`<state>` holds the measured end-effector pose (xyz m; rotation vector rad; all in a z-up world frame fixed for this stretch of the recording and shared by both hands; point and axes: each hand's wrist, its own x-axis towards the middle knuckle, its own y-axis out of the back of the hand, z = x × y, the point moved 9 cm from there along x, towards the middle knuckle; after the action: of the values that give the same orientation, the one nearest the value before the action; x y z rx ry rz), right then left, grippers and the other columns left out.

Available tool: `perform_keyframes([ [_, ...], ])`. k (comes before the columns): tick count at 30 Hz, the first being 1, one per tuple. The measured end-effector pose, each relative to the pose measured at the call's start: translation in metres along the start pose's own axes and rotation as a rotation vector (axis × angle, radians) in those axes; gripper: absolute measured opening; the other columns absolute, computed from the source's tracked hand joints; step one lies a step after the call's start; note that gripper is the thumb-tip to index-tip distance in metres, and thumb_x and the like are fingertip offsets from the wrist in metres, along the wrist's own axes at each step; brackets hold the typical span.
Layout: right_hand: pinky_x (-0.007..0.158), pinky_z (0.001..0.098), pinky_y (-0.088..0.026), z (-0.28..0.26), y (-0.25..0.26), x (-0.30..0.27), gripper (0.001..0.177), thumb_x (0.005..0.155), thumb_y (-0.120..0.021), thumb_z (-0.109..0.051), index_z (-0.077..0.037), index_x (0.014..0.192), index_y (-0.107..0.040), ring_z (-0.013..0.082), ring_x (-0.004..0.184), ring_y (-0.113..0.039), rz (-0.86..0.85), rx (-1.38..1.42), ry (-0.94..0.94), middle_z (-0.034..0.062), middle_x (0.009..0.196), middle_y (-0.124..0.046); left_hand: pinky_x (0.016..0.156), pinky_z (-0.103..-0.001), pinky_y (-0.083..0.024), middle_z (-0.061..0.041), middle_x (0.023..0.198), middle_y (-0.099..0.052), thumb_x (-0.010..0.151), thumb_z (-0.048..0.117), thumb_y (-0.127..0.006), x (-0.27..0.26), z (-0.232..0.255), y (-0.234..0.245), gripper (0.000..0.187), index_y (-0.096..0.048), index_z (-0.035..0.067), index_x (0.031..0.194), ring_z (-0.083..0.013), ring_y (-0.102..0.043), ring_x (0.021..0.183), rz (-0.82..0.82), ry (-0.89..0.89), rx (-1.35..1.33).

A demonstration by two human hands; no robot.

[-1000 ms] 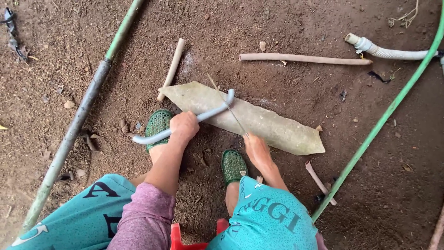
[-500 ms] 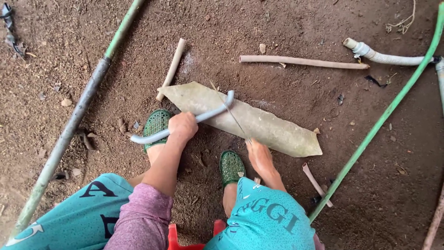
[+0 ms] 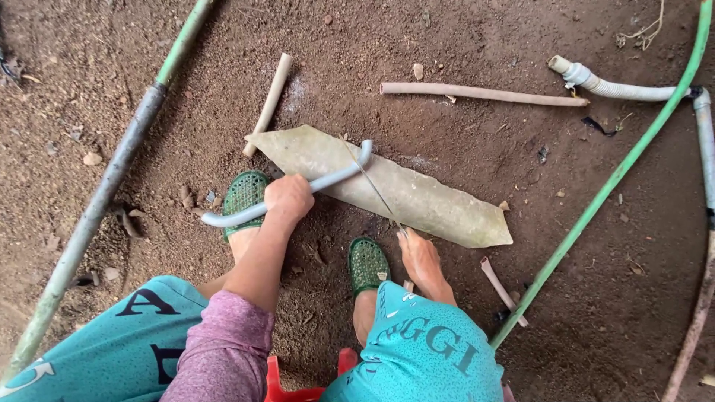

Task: Cutting a PVC pipe using a manual wire saw while seated on a stool.

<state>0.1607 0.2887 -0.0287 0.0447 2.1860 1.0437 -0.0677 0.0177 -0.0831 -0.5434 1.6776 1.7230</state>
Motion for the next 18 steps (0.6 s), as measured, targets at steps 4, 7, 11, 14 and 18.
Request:
perform_keyframes([
  [4,0.074,0.0599,-0.059,-0.016,-0.007,0.018,0.037,0.115,-0.045,-0.034,-0.004,0.105,-0.064,0.0494,0.089,-0.077,0.058,0.046,0.117,0.032,0.092,-0.075,0.09,-0.049,-0.063,-0.013,0.112,-0.084,0.094,0.037,-0.072,-0.007,0.001,0.004,0.039,-0.083,0.007,0.117,-0.0333,-0.079,0.112,0.002,-0.01,-0.038],
  [7,0.072,0.0574,-0.06,-0.048,-0.008,0.03,0.03,0.114,-0.045,-0.028,-0.007,0.11,-0.067,0.0444,0.084,-0.078,0.062,0.072,0.18,0.0274,0.088,-0.077,0.089,-0.049,-0.064,-0.012,0.109,-0.084,0.093,0.035,-0.07,-0.008,-0.002,0.004,0.036,-0.084,0.009,0.113,-0.0319,-0.08,0.11,0.015,0.017,-0.039],
  [11,0.078,0.0613,-0.057,-0.037,0.01,-0.011,0.037,0.114,-0.045,-0.032,-0.003,0.115,-0.068,0.0488,0.091,-0.075,0.064,0.081,0.135,0.0312,0.098,-0.077,0.089,-0.049,-0.064,-0.013,0.109,-0.084,0.093,0.034,-0.071,-0.002,-0.003,0.005,0.036,-0.083,0.008,0.114,-0.0329,-0.079,0.11,0.009,0.003,-0.048],
  [14,0.082,0.0704,-0.053,-0.035,0.017,-0.026,0.043,0.113,-0.045,-0.031,0.007,0.116,-0.066,0.0603,0.096,-0.07,0.062,0.078,0.111,0.0396,0.103,-0.074,0.09,-0.049,-0.064,-0.014,0.111,-0.084,0.092,0.035,-0.071,-0.001,-0.002,0.004,0.038,-0.083,0.007,0.115,-0.0337,-0.079,0.111,0.006,-0.002,-0.058],
  [18,0.083,0.0646,-0.057,-0.033,-0.021,0.027,0.049,0.115,-0.044,-0.041,-0.001,0.117,-0.072,0.0505,0.101,-0.074,0.087,0.083,0.143,0.0272,0.105,-0.079,0.092,-0.047,-0.064,-0.011,0.114,-0.084,0.094,0.036,-0.069,-0.015,0.0,0.009,0.039,-0.083,0.008,0.117,-0.0311,-0.078,0.114,-0.003,0.014,-0.041],
])
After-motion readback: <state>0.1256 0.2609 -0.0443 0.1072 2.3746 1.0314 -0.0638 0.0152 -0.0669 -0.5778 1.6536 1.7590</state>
